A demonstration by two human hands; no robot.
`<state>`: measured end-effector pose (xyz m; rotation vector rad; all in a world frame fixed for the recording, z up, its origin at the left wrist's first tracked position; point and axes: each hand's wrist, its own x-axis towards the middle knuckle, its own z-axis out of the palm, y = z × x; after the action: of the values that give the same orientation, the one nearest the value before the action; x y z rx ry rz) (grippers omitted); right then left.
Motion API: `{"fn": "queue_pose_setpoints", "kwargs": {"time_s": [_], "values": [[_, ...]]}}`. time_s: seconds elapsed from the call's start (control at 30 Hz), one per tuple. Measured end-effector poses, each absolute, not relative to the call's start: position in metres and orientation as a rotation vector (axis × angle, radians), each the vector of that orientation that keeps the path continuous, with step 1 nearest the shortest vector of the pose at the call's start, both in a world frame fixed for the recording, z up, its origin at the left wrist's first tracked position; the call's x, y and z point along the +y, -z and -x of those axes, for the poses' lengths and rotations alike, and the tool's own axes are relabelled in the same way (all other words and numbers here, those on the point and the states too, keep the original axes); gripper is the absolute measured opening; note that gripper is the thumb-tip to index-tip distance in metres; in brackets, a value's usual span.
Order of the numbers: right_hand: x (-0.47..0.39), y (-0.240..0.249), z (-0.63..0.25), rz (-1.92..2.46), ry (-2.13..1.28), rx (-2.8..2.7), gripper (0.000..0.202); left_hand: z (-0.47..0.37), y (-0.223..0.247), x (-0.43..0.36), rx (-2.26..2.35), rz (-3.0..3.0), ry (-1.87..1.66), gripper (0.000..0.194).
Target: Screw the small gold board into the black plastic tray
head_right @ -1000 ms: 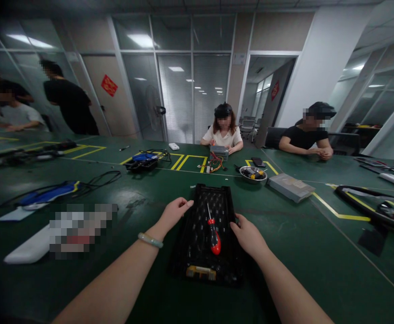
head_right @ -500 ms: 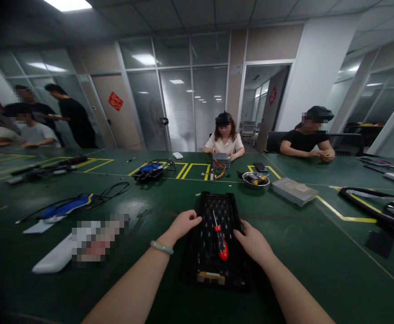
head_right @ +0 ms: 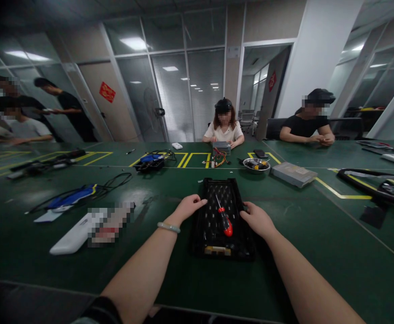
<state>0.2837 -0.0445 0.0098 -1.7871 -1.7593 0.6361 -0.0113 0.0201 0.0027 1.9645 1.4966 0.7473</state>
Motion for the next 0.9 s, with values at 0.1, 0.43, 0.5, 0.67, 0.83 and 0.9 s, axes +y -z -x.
{"fn": "queue_pose_setpoints", "kwargs": {"time_s": [0.1, 0.43, 0.5, 0.67, 0.83, 0.9], "values": [[-0.046, -0.011, -0.284, 1.749, -0.615, -1.723, 0.050, 0.009, -0.005, 0.019, 1.521, -1.933, -0.757, 0.063], [-0.036, -0.008, -0.285, 1.776, -0.579, -1.671, 0.050, 0.003, -0.006, 0.025, 1.613, -1.813, -0.774, 0.075], [-0.034, -0.006, -0.287, 1.782, -0.581, -1.667, 0.050, 0.003, -0.005, 0.026, 1.615, -1.800, -0.777, 0.076], [-0.030, -0.003, -0.290, 1.791, -0.590, -1.657, 0.050, 0.004, -0.003, 0.027, 1.614, -1.790, -0.787, 0.077], [-0.031, -0.003, -0.290, 1.807, -0.624, -1.664, 0.053, 0.005, -0.002, 0.027, 1.605, -1.801, -0.785, 0.075], [-0.031, -0.004, -0.290, 1.800, -0.652, -1.677, 0.055, 0.006, -0.002, 0.027, 1.596, -1.805, -0.784, 0.076]]}}
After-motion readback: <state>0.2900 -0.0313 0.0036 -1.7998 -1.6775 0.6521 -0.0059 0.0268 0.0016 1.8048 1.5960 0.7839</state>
